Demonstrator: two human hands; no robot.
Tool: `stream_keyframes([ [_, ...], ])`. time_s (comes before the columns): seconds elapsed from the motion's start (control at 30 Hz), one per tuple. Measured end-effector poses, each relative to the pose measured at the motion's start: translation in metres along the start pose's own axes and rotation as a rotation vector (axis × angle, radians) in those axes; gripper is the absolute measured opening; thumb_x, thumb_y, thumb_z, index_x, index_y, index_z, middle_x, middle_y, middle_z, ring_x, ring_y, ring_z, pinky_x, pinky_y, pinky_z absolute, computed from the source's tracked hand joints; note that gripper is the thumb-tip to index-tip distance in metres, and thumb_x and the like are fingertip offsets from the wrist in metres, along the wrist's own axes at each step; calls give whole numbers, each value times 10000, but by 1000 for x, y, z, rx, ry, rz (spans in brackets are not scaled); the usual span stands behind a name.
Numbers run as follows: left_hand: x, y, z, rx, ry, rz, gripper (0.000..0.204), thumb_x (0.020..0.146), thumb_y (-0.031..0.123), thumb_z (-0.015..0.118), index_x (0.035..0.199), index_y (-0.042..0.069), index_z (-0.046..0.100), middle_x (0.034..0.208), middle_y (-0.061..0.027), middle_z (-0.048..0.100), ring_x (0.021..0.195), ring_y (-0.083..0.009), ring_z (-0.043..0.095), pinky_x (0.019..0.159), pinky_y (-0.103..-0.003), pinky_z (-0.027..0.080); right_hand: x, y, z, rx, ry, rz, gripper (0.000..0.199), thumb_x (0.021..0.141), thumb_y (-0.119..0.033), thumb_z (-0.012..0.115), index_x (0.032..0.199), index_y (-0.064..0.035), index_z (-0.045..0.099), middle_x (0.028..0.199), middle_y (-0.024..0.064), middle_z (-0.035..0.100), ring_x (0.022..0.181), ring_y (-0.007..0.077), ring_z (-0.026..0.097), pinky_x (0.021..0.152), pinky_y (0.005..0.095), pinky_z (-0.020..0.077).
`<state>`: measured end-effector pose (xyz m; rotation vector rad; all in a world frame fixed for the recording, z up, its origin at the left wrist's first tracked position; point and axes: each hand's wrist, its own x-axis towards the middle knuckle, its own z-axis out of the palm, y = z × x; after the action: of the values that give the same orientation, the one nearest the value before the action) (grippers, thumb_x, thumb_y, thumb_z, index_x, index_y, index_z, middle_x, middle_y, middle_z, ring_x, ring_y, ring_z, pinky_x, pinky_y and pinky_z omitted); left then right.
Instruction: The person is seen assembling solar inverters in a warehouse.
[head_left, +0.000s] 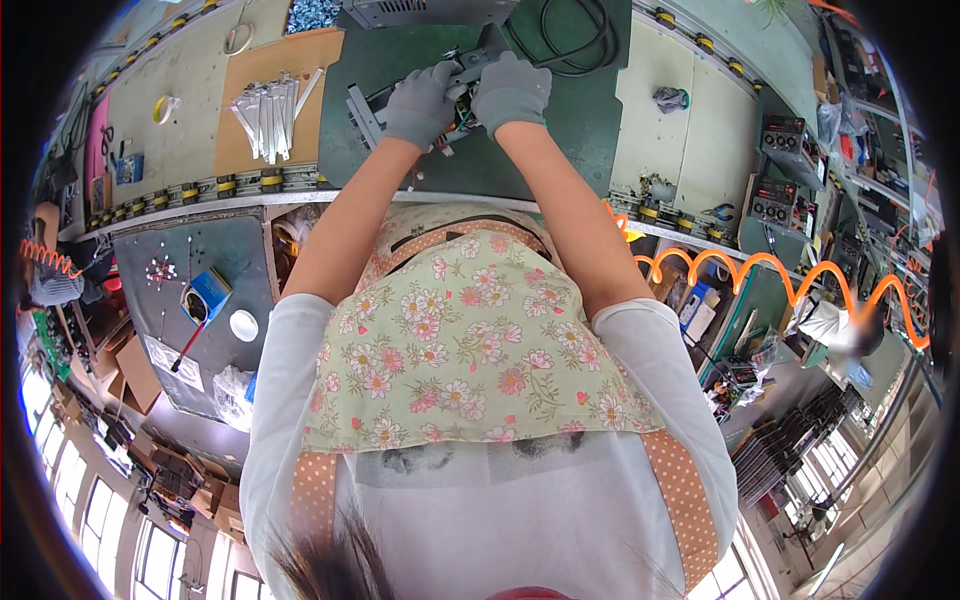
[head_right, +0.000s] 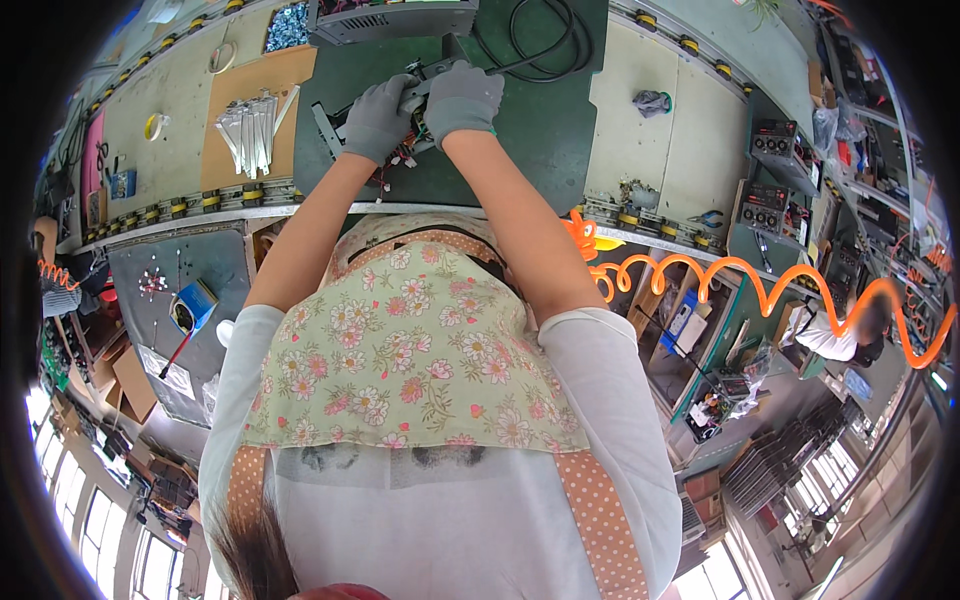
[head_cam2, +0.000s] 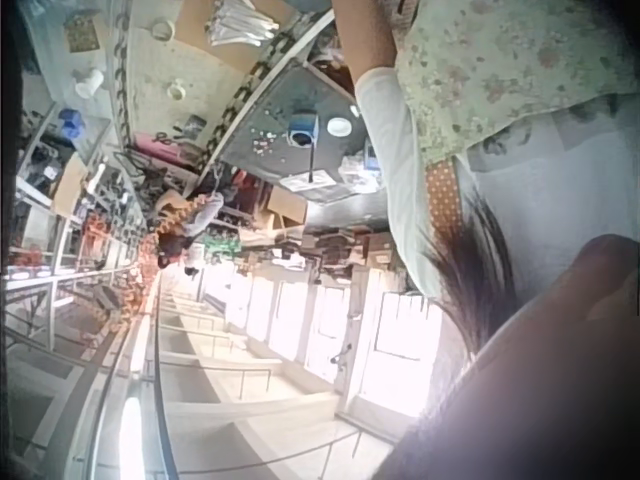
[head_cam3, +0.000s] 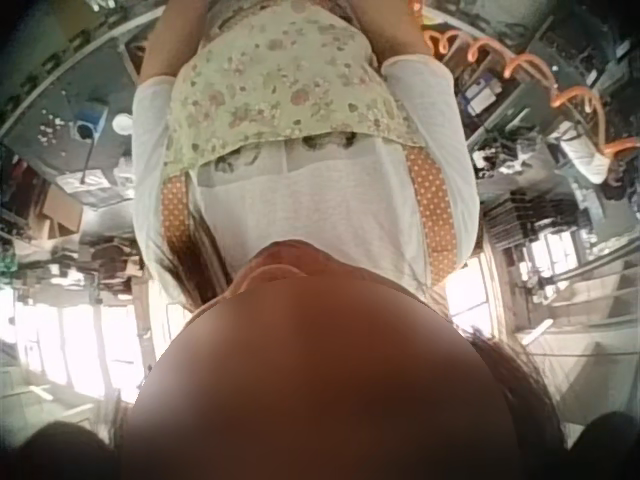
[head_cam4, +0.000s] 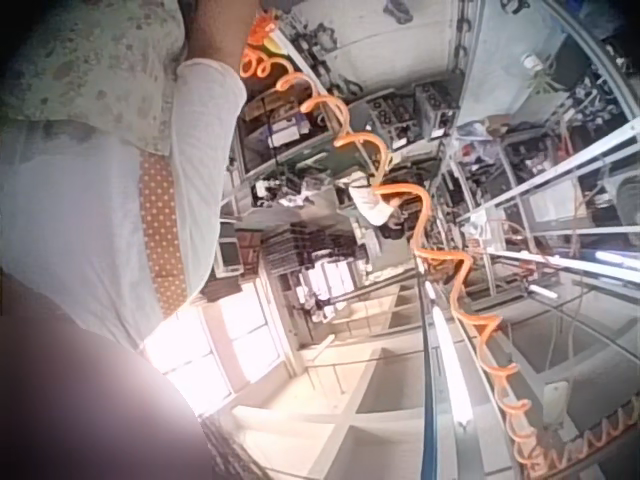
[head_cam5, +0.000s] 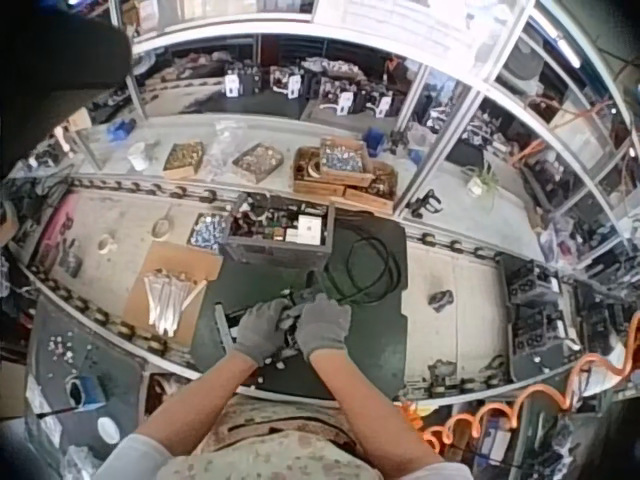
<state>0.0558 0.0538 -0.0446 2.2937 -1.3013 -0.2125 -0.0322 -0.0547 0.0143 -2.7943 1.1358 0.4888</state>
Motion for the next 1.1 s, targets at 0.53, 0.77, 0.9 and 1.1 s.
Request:
stream_keyframes([
  [0.53, 50, -29, -35, 270, -358, -10, 201, 929, 145, 507, 1118, 82, 540, 985, -167, 674, 924, -368, 662, 821, -465, 504, -9, 35, 23, 359, 570, -462, 364, 829, -265, 689, 1190, -253, 641, 1237, 58, 568, 1178, 291, 519, 980, 459, 405],
  [0.77, 78, -44, -53, 132, -468, 8, 280, 909, 128, 510, 1179, 57, 530, 966, -219, 677, 929, -419, 649, 833, -503, 505, 40, 28, -25, 142, 339, -657, 351, 833, -318, 695, 1172, -237, 654, 1246, 19, 576, 1202, 249, 522, 971, 446, 446],
  [0.9, 79, -49, -53, 101, -495, 90, 281, 891, 114, 540, 1165, 53, 538, 964, -222, 674, 924, -421, 645, 828, -502, 502, 58, 30, -47, -42, 79, -801, 272, 816, -299, 699, 1053, -172, 660, 1126, 31, 614, 1101, 239, 569, 889, 394, 511],
  [1.1, 64, -55, -56, -8, -647, 151, 327, 1003, 308, 458, 1161, 38, 550, 987, -233, 674, 970, -403, 640, 857, -484, 486, 26, 34, -41, 331, 69, -718, 177, 775, -221, 666, 931, -139, 649, 907, 48, 648, 917, 266, 603, 763, 426, 504],
])
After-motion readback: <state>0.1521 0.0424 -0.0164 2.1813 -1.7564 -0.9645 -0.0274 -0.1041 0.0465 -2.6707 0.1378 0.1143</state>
